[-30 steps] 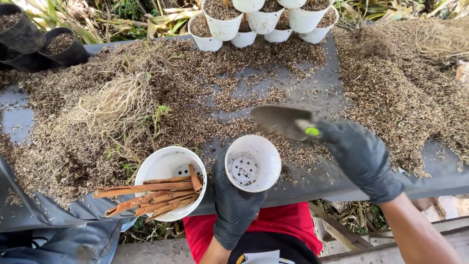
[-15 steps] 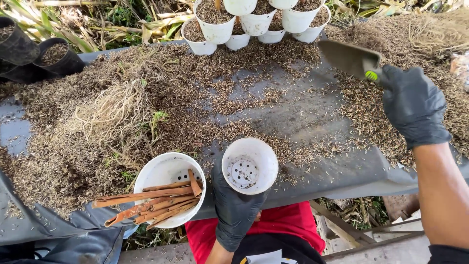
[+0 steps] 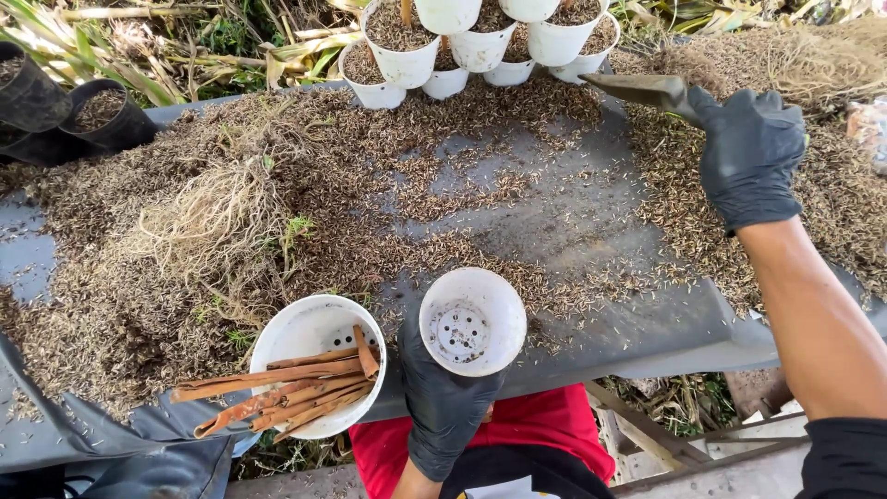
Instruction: A person at a potting bench fills a small plastic pot with soil using a hand trowel and plants two stem cuttings.
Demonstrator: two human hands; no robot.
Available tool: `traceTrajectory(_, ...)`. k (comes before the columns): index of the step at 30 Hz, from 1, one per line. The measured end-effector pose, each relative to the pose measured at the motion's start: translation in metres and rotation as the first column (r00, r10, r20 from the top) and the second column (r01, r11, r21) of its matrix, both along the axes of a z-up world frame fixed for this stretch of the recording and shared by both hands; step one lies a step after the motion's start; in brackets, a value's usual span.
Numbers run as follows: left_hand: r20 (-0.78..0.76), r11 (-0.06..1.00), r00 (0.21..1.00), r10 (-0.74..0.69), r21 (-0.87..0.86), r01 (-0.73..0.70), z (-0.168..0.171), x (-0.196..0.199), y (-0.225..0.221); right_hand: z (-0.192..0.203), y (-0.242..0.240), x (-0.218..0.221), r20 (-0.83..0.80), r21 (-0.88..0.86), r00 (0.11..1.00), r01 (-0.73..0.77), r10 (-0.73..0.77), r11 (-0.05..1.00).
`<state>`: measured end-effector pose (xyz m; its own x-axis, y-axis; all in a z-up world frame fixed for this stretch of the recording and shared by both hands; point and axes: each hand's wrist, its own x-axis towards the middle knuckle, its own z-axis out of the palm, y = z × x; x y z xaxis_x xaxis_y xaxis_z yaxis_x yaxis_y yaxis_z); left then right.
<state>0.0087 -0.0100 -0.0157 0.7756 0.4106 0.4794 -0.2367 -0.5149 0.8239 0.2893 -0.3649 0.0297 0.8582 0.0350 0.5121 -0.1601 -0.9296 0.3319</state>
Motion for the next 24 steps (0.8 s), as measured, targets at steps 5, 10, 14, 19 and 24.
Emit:
traceTrajectory(5,-0.041,1.0,0.999,-0.022,-0.009,0.022,-0.004,-0.002,0.003,-0.012,0.014,0.017,-0.004,-0.039,0.999,0.051,-0.051,0.998)
traceTrajectory(10,-0.025,1.0,1.0,-0.004,0.024,0.005,0.0,-0.001,0.002,0.003,0.029,0.001,0.07,-0.067,0.944,-0.318,0.323,0.946)
traceTrajectory(14,0.023,0.995,1.0,0.001,0.096,-0.003,-0.007,-0.002,0.003,0.011,0.029,-0.01,0.022,-0.137,0.96,-0.275,0.281,0.952)
traceTrajectory(19,-0.023,0.997,0.997,-0.072,0.03,0.072,-0.008,-0.005,0.005,0.038,0.058,-0.046,-0.127,0.389,0.798,-0.507,0.589,0.77)
traceTrajectory(24,-0.03,0.995,0.995,-0.093,0.043,0.095,0.009,-0.004,0.006,0.035,0.111,-0.055,-0.248,0.491,0.641,-0.564,0.727,0.665)
